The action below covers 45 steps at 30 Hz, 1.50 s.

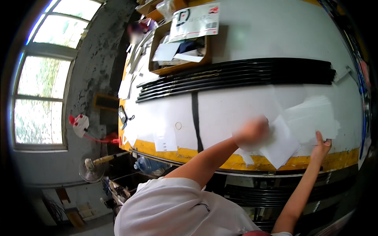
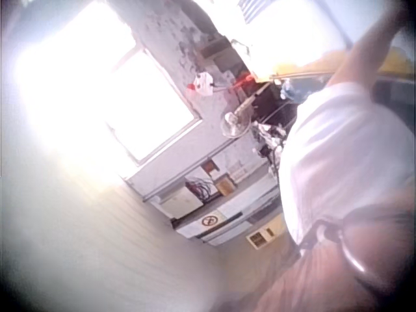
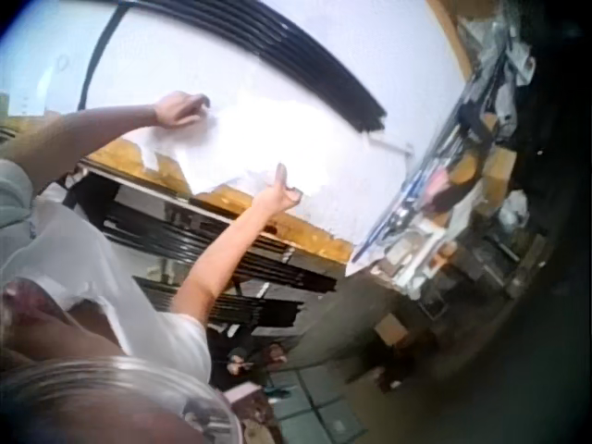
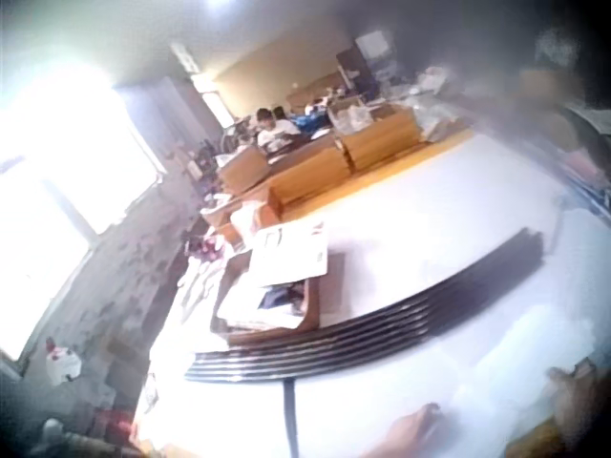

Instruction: The person picks up white paper sheets, folds them, and places them on a workbench. They then peel small labels from a sheet and apply them to black cylindrical rods one by one, smoothing each label onto the rod surface.

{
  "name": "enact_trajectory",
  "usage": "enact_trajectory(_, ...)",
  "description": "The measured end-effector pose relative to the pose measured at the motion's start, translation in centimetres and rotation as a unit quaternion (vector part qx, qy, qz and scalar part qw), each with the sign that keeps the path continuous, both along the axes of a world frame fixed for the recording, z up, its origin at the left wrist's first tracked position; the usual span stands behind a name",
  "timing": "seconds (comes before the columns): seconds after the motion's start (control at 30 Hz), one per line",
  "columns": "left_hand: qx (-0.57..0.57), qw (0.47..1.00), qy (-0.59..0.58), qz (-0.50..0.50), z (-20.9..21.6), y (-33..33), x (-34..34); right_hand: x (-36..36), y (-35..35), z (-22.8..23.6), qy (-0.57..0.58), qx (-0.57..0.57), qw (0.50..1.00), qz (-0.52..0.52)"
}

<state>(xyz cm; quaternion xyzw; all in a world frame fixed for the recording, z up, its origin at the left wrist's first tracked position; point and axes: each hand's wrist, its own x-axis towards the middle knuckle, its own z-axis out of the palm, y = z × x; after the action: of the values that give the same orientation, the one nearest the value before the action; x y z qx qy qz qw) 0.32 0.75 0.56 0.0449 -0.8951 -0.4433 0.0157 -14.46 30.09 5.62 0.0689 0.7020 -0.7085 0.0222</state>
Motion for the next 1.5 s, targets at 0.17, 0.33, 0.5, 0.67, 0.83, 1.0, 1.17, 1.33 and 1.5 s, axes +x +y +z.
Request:
enact_trajectory(0.17, 0.489, 0.842, 0.022, 0.227, 1.9, -2.6, -0.9, 6.4, -6.7, 2.8, 0.008, 0.03, 0.995, 0.092)
enact_trajectory(0.33, 0.364, 0.908, 0.177, 0.108, 7.9, -6.8, 5.2, 12.8, -12.0, 3.3, 0.056, 0.106, 0.981, 0.154)
enact_trajectory(0.5, 0.43, 0.894, 0.075, 0.103, 4.8, -7.2, 11.1, 17.4, -15.7, 1.0, 0.085, 0.115, 0.964, 0.224)
enact_trajectory(0.67, 0.459, 0.878, 0.052, 0.127, 5.4, -5.6, 12.1, 17.9, -15.1, 1.6, 0.064, 0.23, 0.932, 0.271)
enact_trajectory(0.83, 0.473, 0.864, 0.139, 0.105, 10.6, -6.4, 10.1, 15.9, -15.4, 4.6, 0.018, 0.168, 0.967, 0.188)
enact_trajectory(1.0, 0.353, 0.911, 0.193, 0.094, 8.6, -8.4, 10.5, 16.5, -18.4, 1.6, 0.138, 0.137, 0.934, 0.301)
enact_trajectory(1.17, 0.287, 0.94, 0.139, 0.123, 4.4, -7.9, 11.3, 17.5, -19.0, -0.6, 0.066, 0.09, 0.953, 0.281)
enact_trajectory(1.33, 0.25, 0.953, 0.145, 0.092, 5.1, -7.4, 8.4, 15.6, -17.4, 0.2, 0.073, 0.107, 0.958, 0.255)
enact_trajectory(1.5, 0.31, 0.94, 0.063, 0.128, 3.2, -6.8, 8.2, 14.6, -15.9, -2.8, 0.006, 0.159, 0.966, 0.206)
